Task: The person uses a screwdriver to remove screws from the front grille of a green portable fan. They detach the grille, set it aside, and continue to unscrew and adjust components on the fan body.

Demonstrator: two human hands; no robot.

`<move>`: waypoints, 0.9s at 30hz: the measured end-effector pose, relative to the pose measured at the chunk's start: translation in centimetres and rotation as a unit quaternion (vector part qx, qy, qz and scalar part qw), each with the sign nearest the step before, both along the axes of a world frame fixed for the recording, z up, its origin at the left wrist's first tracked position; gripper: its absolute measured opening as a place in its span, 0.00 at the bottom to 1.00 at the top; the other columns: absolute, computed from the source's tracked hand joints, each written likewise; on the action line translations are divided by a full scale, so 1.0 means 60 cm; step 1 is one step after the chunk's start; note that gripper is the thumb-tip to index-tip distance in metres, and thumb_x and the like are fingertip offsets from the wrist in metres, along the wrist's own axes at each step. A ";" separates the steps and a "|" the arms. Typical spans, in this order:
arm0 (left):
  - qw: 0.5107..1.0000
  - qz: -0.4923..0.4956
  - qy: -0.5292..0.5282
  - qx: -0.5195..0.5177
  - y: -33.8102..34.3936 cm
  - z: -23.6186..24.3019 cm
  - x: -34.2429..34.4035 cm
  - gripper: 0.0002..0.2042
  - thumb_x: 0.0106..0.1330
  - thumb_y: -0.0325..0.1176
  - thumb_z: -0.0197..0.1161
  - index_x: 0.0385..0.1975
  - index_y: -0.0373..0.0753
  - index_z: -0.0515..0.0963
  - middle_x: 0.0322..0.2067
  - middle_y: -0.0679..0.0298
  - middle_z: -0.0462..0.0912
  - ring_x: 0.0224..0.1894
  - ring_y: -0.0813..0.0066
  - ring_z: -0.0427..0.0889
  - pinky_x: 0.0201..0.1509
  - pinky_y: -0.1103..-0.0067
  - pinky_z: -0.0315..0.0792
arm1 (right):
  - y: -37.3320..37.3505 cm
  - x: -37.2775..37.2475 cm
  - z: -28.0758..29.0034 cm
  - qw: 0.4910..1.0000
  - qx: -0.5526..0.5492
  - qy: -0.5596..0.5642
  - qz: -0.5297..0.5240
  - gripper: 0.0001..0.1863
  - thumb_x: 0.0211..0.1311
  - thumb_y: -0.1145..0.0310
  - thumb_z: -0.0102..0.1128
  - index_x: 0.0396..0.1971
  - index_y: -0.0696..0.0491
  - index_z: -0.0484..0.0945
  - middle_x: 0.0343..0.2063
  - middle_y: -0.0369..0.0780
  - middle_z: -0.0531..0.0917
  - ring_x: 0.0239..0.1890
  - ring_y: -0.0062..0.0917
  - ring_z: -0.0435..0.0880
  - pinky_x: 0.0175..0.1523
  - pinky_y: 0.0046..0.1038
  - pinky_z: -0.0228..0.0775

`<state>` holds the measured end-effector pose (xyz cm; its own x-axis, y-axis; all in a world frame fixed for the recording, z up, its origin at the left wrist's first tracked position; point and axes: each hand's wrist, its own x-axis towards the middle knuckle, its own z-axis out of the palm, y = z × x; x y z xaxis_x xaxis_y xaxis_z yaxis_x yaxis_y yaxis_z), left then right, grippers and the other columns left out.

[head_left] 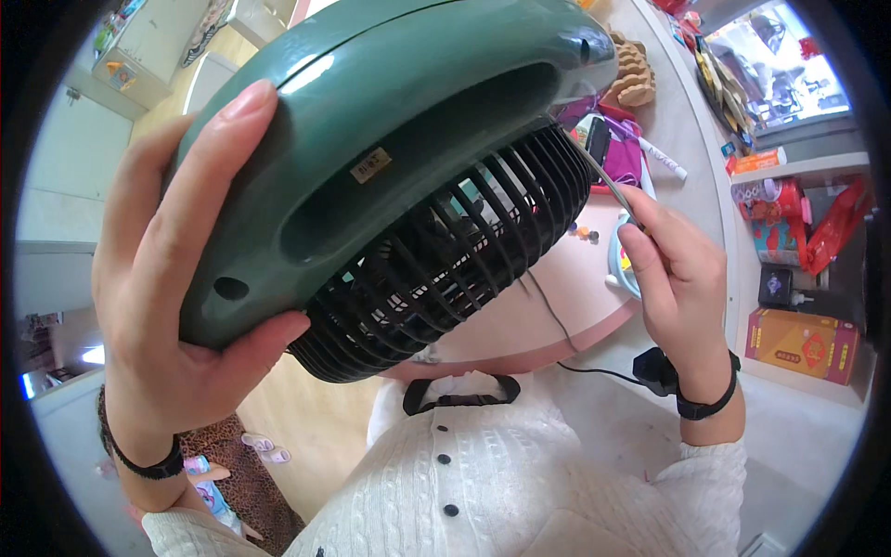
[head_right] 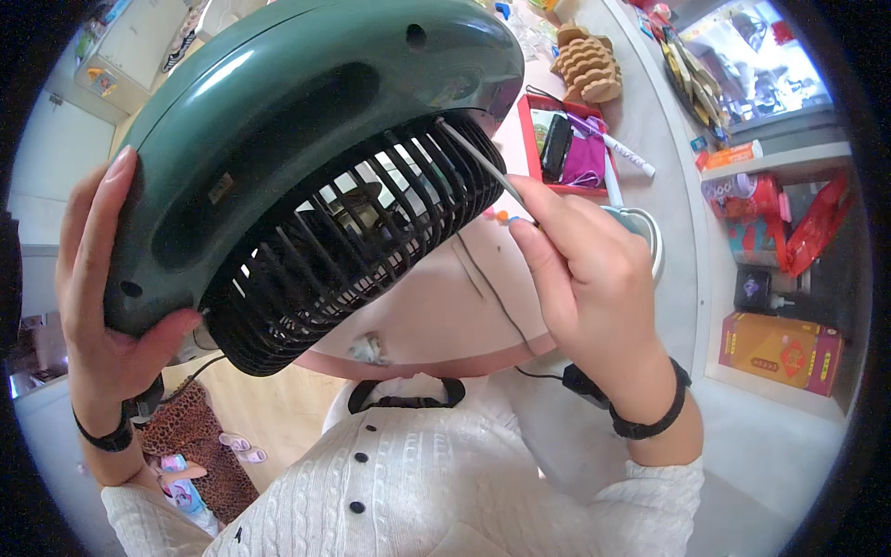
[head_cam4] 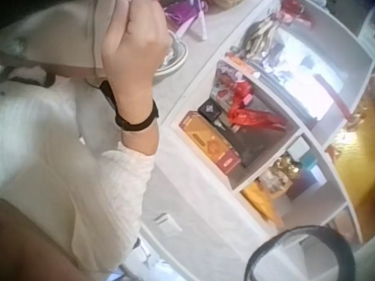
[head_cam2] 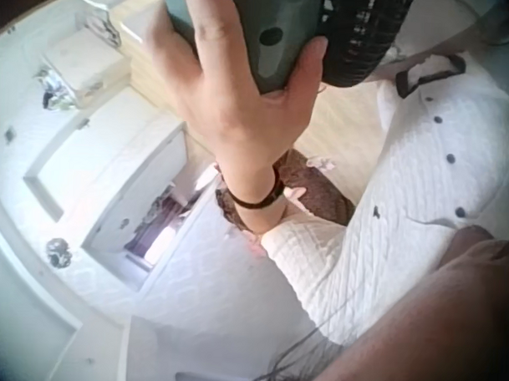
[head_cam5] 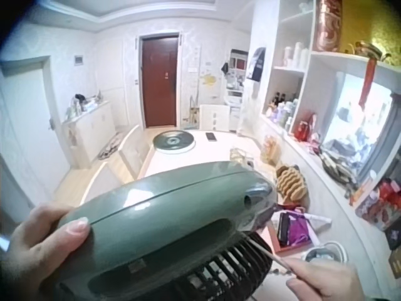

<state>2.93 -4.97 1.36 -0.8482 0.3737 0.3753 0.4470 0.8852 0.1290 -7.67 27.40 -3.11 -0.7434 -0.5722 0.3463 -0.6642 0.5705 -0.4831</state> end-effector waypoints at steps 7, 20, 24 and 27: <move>1.000 0.019 -0.010 0.019 0.003 -0.001 0.005 0.42 0.52 0.50 0.70 0.62 0.27 0.64 0.56 0.42 0.68 0.56 0.50 0.72 0.59 0.67 0.67 | 0.001 -0.008 -0.015 0.995 -0.079 -0.059 0.018 0.14 0.61 0.75 0.58 0.46 0.62 0.79 0.27 0.44 0.83 0.26 0.26 0.81 0.33 0.23 0.71; 1.000 0.011 -0.025 0.006 0.001 0.006 0.003 0.42 0.53 0.50 0.70 0.62 0.27 0.64 0.56 0.42 0.69 0.56 0.49 0.73 0.58 0.66 0.68 | 0.018 -0.032 0.008 0.667 -0.324 -0.671 -0.004 0.19 0.73 0.65 0.45 0.56 0.61 0.71 0.16 0.30 0.67 0.08 0.07 0.52 0.12 0.11 0.43; 1.000 0.004 -0.010 0.013 -0.001 0.002 0.003 0.40 0.53 0.47 0.70 0.62 0.27 0.64 0.55 0.43 0.70 0.56 0.49 0.73 0.57 0.67 0.69 | 0.019 -0.027 -0.005 0.611 -0.363 -0.703 -0.004 0.19 0.74 0.63 0.42 0.56 0.60 0.70 0.16 0.31 0.67 0.07 0.08 0.51 0.10 0.12 0.43; 0.999 0.004 -0.016 0.032 -0.002 0.001 0.006 0.38 0.54 0.45 0.69 0.62 0.30 0.65 0.54 0.44 0.70 0.54 0.48 0.74 0.56 0.67 0.69 | 0.014 -0.020 -0.017 0.561 -0.405 -0.722 -0.002 0.20 0.75 0.62 0.40 0.56 0.60 0.70 0.16 0.31 0.68 0.06 0.08 0.52 0.10 0.12 0.43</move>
<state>3.26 -5.07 1.42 -0.8635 0.3425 0.3702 0.4339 0.8788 0.1989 -8.86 28.25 -4.10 -0.5843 -0.6589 -0.4738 0.7541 -0.2252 -0.6169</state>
